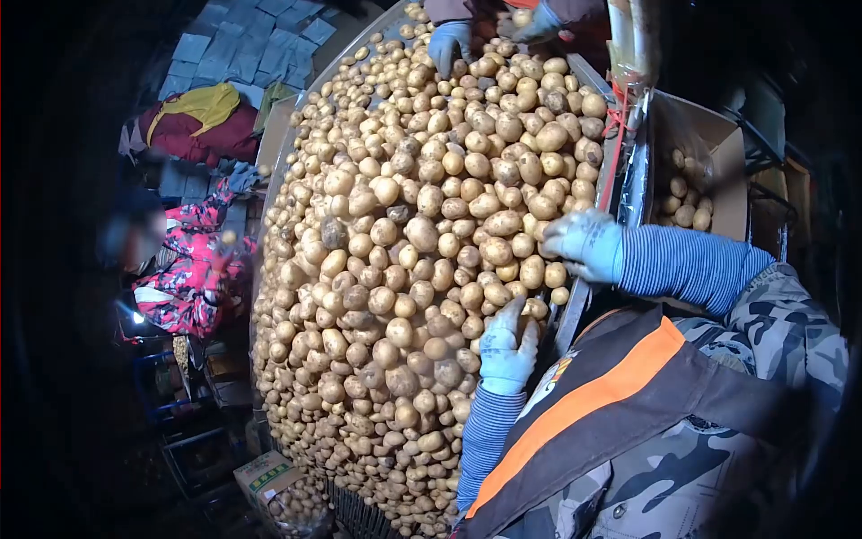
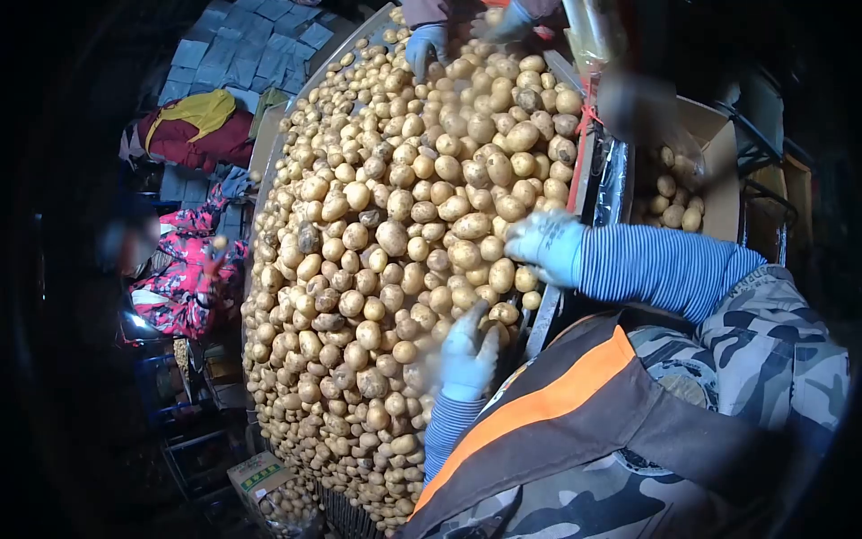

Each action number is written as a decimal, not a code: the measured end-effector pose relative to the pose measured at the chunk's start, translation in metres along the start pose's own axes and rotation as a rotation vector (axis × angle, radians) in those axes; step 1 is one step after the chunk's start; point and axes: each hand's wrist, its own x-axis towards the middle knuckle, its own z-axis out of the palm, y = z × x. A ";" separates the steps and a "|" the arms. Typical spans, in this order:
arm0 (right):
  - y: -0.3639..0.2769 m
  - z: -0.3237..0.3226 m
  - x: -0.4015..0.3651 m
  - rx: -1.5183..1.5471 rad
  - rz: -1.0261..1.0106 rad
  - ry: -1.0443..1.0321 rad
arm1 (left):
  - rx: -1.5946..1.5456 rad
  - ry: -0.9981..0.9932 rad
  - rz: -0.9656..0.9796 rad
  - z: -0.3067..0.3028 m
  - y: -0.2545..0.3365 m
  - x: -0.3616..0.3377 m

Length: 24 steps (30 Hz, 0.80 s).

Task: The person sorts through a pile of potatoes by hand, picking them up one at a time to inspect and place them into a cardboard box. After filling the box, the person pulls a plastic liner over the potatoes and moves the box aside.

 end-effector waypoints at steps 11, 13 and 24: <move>-0.024 -0.021 0.120 -0.075 -0.188 0.144 | -0.297 0.160 -0.208 -0.010 -0.007 -0.012; -0.041 -0.007 0.161 -0.174 -0.252 0.037 | -0.285 0.160 -0.196 -0.011 -0.010 -0.011; -0.068 0.021 0.252 -0.317 -0.075 -0.169 | -0.248 0.174 -0.206 -0.031 -0.024 -0.009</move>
